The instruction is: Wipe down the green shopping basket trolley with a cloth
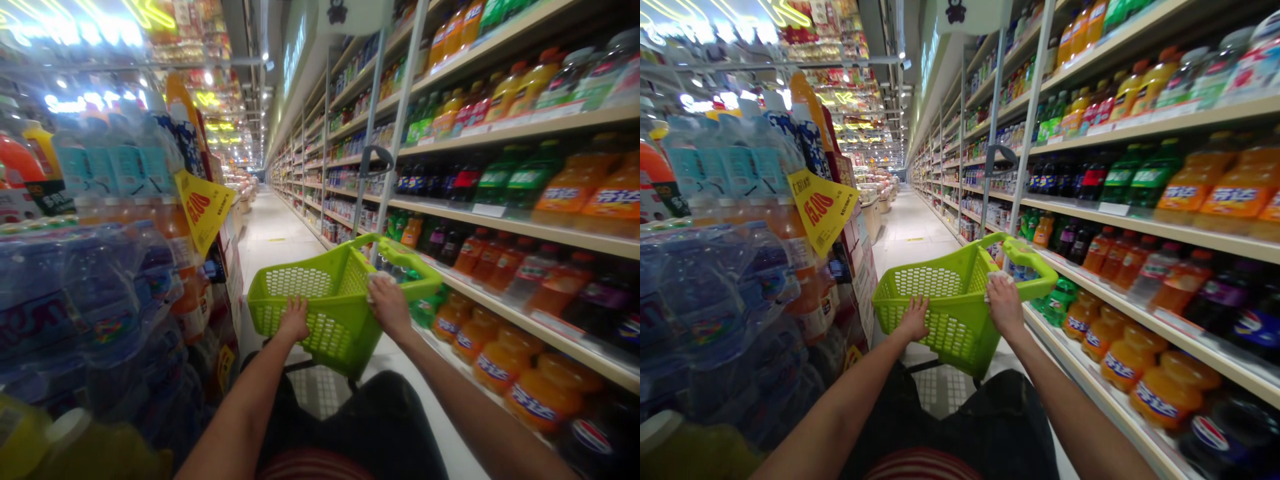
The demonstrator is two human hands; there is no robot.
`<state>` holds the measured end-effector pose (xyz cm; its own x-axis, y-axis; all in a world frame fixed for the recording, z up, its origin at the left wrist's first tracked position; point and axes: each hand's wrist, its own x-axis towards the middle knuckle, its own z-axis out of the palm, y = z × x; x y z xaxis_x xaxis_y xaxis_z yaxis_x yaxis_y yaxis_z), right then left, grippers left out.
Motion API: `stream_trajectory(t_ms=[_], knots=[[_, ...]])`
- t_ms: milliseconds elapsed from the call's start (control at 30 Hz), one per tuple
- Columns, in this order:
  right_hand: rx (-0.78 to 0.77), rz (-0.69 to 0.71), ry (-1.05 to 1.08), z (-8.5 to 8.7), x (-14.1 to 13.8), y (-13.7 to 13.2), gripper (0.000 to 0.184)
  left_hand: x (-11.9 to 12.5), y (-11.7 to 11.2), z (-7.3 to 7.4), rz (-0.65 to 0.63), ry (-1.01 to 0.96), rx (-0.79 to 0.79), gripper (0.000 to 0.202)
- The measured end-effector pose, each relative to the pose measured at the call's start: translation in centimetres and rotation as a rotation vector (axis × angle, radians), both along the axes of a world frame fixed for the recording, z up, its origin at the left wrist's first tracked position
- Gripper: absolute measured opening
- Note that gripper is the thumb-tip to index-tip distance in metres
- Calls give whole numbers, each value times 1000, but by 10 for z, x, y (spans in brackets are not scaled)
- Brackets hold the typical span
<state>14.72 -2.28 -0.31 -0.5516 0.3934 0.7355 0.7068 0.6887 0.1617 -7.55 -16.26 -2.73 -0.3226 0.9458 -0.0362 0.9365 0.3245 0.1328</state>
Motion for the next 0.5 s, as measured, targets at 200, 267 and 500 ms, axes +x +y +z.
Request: stream_trajectory(t_ms=[200, 267, 500], knots=[[-65, 125, -75, -3, -32, -5, 42, -4, 0, 2, -2, -14, -8, 92], [-84, 93, -81, 2, -27, 0, 42, -4, 1, 2, -11, -3, 0, 92], [-91, 89, -39, -1, -23, 18, 39, -11, 20, -2, -55, 24, 40, 88]])
